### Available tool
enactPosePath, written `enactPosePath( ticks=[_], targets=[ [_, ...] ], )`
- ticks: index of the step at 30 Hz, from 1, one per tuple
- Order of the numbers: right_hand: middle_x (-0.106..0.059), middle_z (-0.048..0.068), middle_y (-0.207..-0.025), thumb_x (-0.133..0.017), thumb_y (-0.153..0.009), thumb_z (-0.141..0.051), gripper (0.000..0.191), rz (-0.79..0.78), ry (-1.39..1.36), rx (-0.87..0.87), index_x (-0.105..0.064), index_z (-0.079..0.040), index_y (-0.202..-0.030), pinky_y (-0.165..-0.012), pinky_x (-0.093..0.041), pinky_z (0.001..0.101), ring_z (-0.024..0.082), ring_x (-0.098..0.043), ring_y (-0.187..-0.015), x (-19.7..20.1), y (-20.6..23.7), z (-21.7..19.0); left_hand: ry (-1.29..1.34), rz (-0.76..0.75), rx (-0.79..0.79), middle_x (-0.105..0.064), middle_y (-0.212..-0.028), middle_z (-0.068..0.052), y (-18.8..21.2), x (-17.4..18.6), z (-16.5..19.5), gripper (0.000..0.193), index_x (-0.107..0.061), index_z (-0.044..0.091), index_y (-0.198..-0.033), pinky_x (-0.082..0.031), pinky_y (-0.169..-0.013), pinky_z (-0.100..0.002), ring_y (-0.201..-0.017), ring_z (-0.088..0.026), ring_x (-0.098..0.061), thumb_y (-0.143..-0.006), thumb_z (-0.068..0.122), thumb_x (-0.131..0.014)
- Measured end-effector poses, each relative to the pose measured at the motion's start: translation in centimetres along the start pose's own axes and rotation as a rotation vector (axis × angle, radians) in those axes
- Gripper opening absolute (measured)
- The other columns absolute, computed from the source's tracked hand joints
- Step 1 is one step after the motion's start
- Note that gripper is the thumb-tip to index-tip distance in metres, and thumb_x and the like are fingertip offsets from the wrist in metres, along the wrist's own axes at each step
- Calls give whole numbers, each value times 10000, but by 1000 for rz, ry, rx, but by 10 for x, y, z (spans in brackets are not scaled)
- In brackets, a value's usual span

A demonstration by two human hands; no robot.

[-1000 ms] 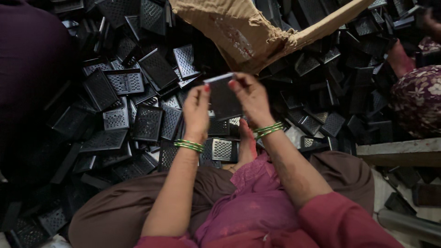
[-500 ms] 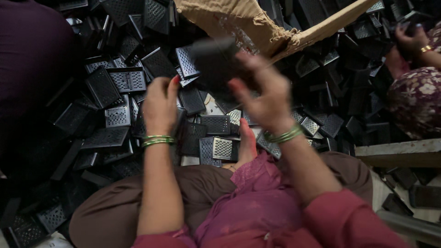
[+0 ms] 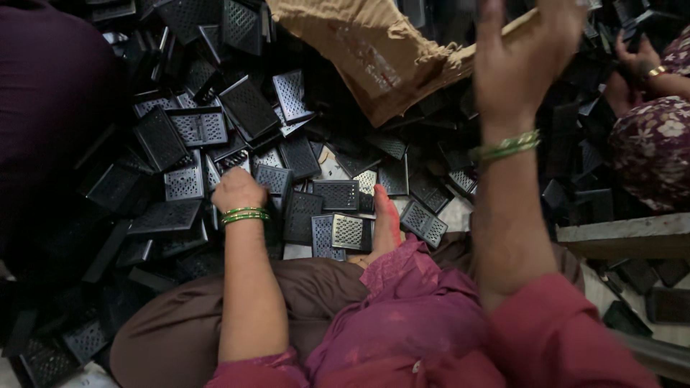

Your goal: The person sits on the floor surrounded by black plastic trays and repeatedly picks up individual trays, turns them over, and places them back into the pile. The person handles the trays one at a time, inspecting them by hand without using any tools.

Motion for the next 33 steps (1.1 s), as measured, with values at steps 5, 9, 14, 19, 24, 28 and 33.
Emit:
enactPosePath(
  ticks=[5,9,14,19,24,28,33],
  targets=[
    [-677,67,-967,-734,-810,-20,181,-126,-71,92,-705,-115,-962,-1033,-448,527,300,-666,-1012,4,70,-82,-104,-262,58,-650,-1345,-137,12,20,5,861,-708,81,-1217,-518,-1026,-419,-1249,-300,-625,-565,566,-991],
    [-652,98,-1032,-745,-726,-27,260,-551,-380,77,-685,-78,-974,-899,-526,435,322,-647,-1008,-29,134,-100,-180,-320,3,-651,-1375,-162,12,13,-4,944,-701,60,-1270,-536,-1025,-418,-1266,-303,-638,-521,541,-1015],
    [-656,125,-1048,-656,-716,-47,329,-955,-165,16,-689,-59,-1042,-804,-522,453,330,-632,-986,-72,219,-82,-333,-351,-79,-609,-1396,-124,-16,-39,-18,920,-610,46,-1336,-543,-1002,-397,-1267,-275,-619,-630,497,-990],
    [-648,92,-1005,-640,-843,-135,96,-1056,-10,26,-656,-98,-930,-843,-517,457,296,-634,-1005,-98,267,-57,-199,-129,-91,-716,-1271,-170,-34,-65,-30,292,-776,76,-1147,-573,-953,-410,-1186,-310,-690,-908,205,-668],
    [-641,91,-951,-672,-873,-197,107,-908,-48,98,-654,-95,-898,-847,-504,477,296,-626,-952,-97,246,-63,-147,-45,-133,-737,-1140,-189,-21,-33,-18,258,-796,84,-1012,-573,-906,-433,-1077,-351,-709,-845,259,-708],
    [-656,99,-1007,-720,-893,-223,180,-714,-205,-161,-678,-90,-1007,-868,-496,475,309,-631,-985,-78,204,-85,88,140,-295,-739,-970,-205,4,14,0,291,-758,46,-891,-559,-846,-460,-942,-386,-705,-778,314,-755],
    [-687,103,-1111,-739,-866,-165,191,-557,-443,-387,-628,-71,-990,-920,-540,416,316,-672,-1043,-57,169,-123,633,110,-418,-676,-723,-144,20,32,31,250,-650,9,-804,-533,-666,-368,-674,-258,-662,-813,246,-728]
  ],
)
Point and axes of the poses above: each hand's wrist, its own y-axis away from the middle knuckle, its own x-axis out of the back of the hand, z = x × y, the point moved 2 cm from there along -y, towards the middle knuckle
